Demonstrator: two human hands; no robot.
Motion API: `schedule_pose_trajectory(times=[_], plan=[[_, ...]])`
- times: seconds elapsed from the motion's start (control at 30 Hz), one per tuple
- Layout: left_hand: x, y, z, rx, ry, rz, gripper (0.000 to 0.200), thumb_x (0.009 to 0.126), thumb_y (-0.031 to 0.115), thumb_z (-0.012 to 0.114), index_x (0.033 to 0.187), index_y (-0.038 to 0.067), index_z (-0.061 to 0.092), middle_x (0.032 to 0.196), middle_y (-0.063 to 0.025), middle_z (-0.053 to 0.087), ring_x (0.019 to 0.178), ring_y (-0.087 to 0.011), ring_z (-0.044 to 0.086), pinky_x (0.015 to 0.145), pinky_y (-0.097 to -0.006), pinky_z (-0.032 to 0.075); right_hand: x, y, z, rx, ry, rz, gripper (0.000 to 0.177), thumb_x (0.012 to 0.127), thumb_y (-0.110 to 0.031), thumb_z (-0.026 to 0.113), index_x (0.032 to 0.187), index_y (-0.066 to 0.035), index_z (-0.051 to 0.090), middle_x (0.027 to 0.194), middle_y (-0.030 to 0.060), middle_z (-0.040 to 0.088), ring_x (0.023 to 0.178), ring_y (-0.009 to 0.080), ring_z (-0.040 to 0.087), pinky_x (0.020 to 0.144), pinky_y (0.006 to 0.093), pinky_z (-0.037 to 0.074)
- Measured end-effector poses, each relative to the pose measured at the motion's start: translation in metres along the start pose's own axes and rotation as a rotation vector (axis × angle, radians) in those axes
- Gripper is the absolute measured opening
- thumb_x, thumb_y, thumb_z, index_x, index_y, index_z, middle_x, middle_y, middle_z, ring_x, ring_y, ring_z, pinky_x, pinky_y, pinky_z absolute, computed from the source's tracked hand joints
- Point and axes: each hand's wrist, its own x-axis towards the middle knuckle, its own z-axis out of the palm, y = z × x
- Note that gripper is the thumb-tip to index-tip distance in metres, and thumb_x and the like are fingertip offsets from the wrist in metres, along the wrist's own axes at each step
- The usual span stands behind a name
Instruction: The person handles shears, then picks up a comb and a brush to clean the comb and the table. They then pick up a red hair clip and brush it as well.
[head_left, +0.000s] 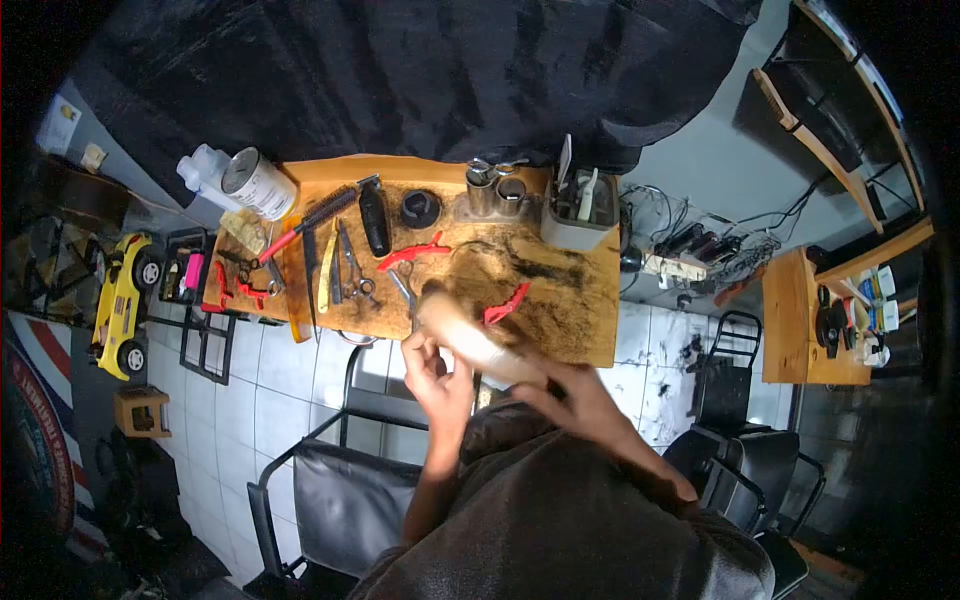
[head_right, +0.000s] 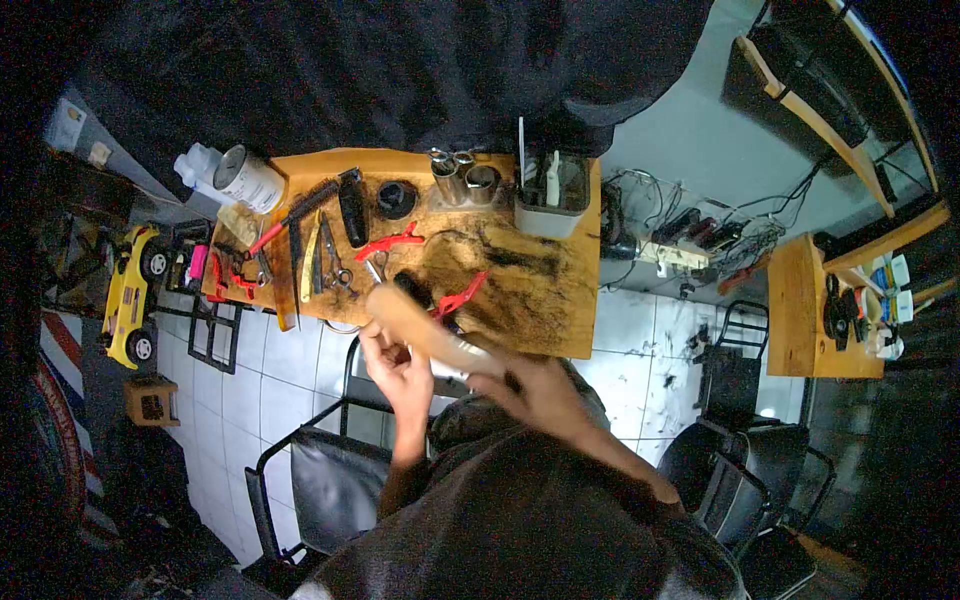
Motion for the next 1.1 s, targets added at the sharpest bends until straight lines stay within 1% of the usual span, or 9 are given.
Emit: schedule_pose_trajectory(times=[0.1,0.2,0.33,0.47,0.5,0.67,0.77,0.93,1.1], plan=[[0.009,0.002,0.003,-0.079,-0.010,0.075,0.032,0.083,-0.008,0.061,0.108,0.001,0.042,0.101,-0.0121,0.058,0.089,-0.0135,0.056,0.081,-0.0244,0.045,0.004,0.011,-0.016,0.094,0.068,0.347,0.047,0.087,-0.028,0.063,0.124,0.000,0.052,0.105,0.0240,0.063,0.100,0.0327,0.063,0.084,0.0358,0.049],[0.012,0.003,-0.007,-0.126,-0.039,-0.027,0.033,0.085,-0.006,0.060,0.113,0.000,0.044,0.100,-0.0105,0.060,0.089,-0.0124,0.058,0.079,-0.0235,0.046,0.004,0.030,-0.024,0.005,0.277,0.362,0.049,0.088,-0.027,0.063,0.123,0.004,0.051,0.107,0.0241,0.063,0.101,0.0273,0.063,0.085,0.0335,0.048],[0.016,-0.001,-0.002,-0.343,-0.018,-0.297,0.048,0.089,-0.001,0.056,0.134,0.000,0.040,0.104,-0.0090,0.060,0.086,-0.0090,0.059,0.071,-0.0217,0.050,-0.003,0.026,-0.031,0.209,0.218,0.205,0.047,0.087,-0.026,0.064,0.123,0.003,0.053,0.110,0.0210,0.063,0.103,0.0242,0.062,0.089,0.0328,0.046],[0.025,-0.004,0.005,-0.685,-0.032,-0.477,0.057,0.085,-0.008,0.055,0.138,0.003,0.037,0.102,-0.0061,0.060,0.089,-0.0134,0.060,0.079,-0.0242,0.051,-0.002,0.014,-0.026,0.223,-0.101,-0.079,0.047,0.084,-0.030,0.068,0.123,-0.007,0.057,0.117,0.0131,0.062,0.110,0.0242,0.058,0.094,0.0325,0.042],[0.026,-0.005,0.005,-0.733,-0.026,-0.561,0.061,0.083,-0.010,0.055,0.139,0.005,0.036,0.104,-0.0049,0.058,0.091,-0.0135,0.059,0.079,-0.0258,0.052,0.000,0.014,-0.022,0.231,-0.155,-0.071,0.048,0.080,-0.019,0.072,0.121,0.000,0.056,0.115,0.0154,0.063,0.109,0.0248,0.058,0.095,0.0317,0.041],[0.015,-0.017,0.006,-0.750,-0.265,-0.510,0.032,0.091,-0.003,0.048,0.124,-0.002,0.049,0.120,-0.0133,0.057,0.101,-0.0183,0.059,0.079,-0.0291,0.052,0.017,0.015,-0.015,0.301,-0.075,0.093,0.047,0.083,-0.018,0.069,0.124,0.000,0.054,0.121,0.0143,0.060,0.114,0.0229,0.056,0.097,0.0310,0.040],[0.013,-0.038,-0.004,-0.791,-0.593,-0.582,0.030,0.092,-0.002,0.049,0.121,-0.002,0.051,0.113,-0.0104,0.059,0.096,-0.0162,0.060,0.078,-0.0280,0.051,0.034,0.031,-0.012,0.193,0.056,-0.075,0.046,0.085,-0.017,0.067,0.125,0.000,0.053,0.121,0.0156,0.060,0.114,0.0215,0.056,0.096,0.0306,0.040],[0.020,-0.006,0.008,-1.020,-0.440,-0.856,0.032,0.095,0.009,0.047,0.126,-0.001,0.048,0.100,-0.0064,0.059,0.085,-0.0133,0.055,0.073,-0.0296,0.049,0.047,0.032,-0.025,0.233,0.208,0.137,0.047,0.085,-0.018,0.065,0.126,0.002,0.051,0.119,0.0167,0.060,0.111,0.0200,0.057,0.095,0.0308,0.041],[0.026,-0.018,-0.006,-0.978,-0.214,-0.928,0.044,0.095,0.015,0.047,0.137,0.005,0.037,0.097,-0.0042,0.057,0.084,-0.0141,0.055,0.069,-0.0263,0.047,0.014,0.028,-0.033,0.355,-0.255,0.002,0.052,0.077,-0.021,0.074,0.123,-0.002,0.056,0.119,0.0145,0.061,0.111,0.0248,0.058,0.098,0.0344,0.042]])
